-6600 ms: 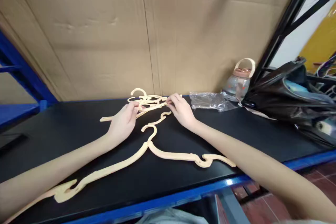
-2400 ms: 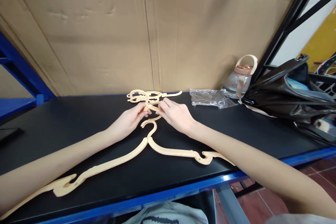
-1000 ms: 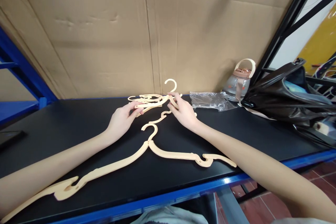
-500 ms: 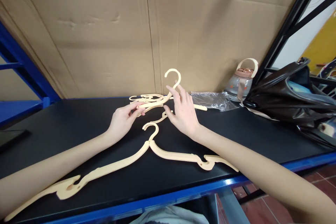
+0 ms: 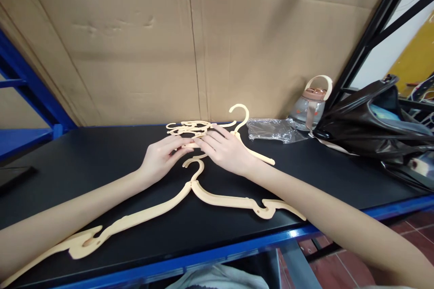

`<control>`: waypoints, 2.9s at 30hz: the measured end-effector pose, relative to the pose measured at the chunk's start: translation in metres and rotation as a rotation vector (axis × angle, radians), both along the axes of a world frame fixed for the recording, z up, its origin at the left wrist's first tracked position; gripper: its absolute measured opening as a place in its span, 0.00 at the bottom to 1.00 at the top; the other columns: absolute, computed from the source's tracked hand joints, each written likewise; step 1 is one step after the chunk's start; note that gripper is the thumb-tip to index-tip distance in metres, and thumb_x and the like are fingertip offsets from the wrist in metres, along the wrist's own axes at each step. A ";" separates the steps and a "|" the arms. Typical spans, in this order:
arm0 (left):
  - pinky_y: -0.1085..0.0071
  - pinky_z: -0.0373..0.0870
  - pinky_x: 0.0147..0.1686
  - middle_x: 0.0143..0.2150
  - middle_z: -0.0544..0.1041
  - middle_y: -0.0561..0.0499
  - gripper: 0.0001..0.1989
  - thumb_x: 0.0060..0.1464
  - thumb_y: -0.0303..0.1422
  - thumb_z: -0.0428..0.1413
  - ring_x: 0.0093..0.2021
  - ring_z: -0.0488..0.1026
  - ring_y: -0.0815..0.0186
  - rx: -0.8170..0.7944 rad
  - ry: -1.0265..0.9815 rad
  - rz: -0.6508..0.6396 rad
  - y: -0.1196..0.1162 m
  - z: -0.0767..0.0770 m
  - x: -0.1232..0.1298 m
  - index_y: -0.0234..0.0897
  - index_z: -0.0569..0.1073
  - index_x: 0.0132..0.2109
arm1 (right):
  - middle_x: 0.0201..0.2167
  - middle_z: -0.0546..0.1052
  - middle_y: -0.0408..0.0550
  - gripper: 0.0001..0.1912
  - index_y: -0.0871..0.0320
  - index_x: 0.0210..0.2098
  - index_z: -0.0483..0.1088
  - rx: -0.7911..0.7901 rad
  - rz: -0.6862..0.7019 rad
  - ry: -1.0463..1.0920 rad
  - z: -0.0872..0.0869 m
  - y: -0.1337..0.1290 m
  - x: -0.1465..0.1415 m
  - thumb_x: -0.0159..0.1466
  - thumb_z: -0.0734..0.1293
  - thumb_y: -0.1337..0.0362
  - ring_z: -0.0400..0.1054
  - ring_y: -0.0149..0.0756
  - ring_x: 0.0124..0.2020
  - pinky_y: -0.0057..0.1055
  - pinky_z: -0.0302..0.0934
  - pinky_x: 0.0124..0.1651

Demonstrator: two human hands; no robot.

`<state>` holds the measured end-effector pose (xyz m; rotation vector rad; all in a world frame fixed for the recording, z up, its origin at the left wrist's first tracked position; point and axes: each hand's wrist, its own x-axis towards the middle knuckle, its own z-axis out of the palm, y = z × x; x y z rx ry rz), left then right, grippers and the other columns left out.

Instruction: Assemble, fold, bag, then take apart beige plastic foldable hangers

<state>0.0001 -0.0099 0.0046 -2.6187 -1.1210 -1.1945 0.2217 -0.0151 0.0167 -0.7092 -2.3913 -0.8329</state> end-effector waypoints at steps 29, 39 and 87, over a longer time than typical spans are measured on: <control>0.65 0.67 0.39 0.37 0.77 0.48 0.13 0.62 0.33 0.41 0.41 0.72 0.57 -0.290 0.056 0.361 0.033 -0.005 -0.017 0.41 0.70 0.40 | 0.39 0.77 0.51 0.14 0.62 0.48 0.71 -0.145 -0.321 0.120 -0.007 0.027 0.018 0.71 0.56 0.66 0.67 0.42 0.40 0.36 0.50 0.41; 0.56 0.67 0.44 0.41 0.74 0.44 0.10 0.60 0.33 0.46 0.41 0.68 0.54 -0.222 0.149 0.320 0.031 -0.006 -0.016 0.36 0.71 0.40 | 0.41 0.76 0.50 0.15 0.61 0.50 0.68 -0.144 -0.313 0.145 -0.008 0.025 0.017 0.71 0.54 0.65 0.67 0.41 0.40 0.36 0.49 0.41; 0.65 0.67 0.40 0.33 0.74 0.49 0.07 0.61 0.29 0.47 0.35 0.70 0.62 0.458 0.349 -0.026 0.002 0.008 0.001 0.36 0.65 0.34 | 0.21 0.68 0.43 0.18 0.62 0.40 0.71 0.352 0.119 -0.006 -0.007 0.001 -0.004 0.69 0.59 0.53 0.57 0.33 0.24 0.32 0.46 0.29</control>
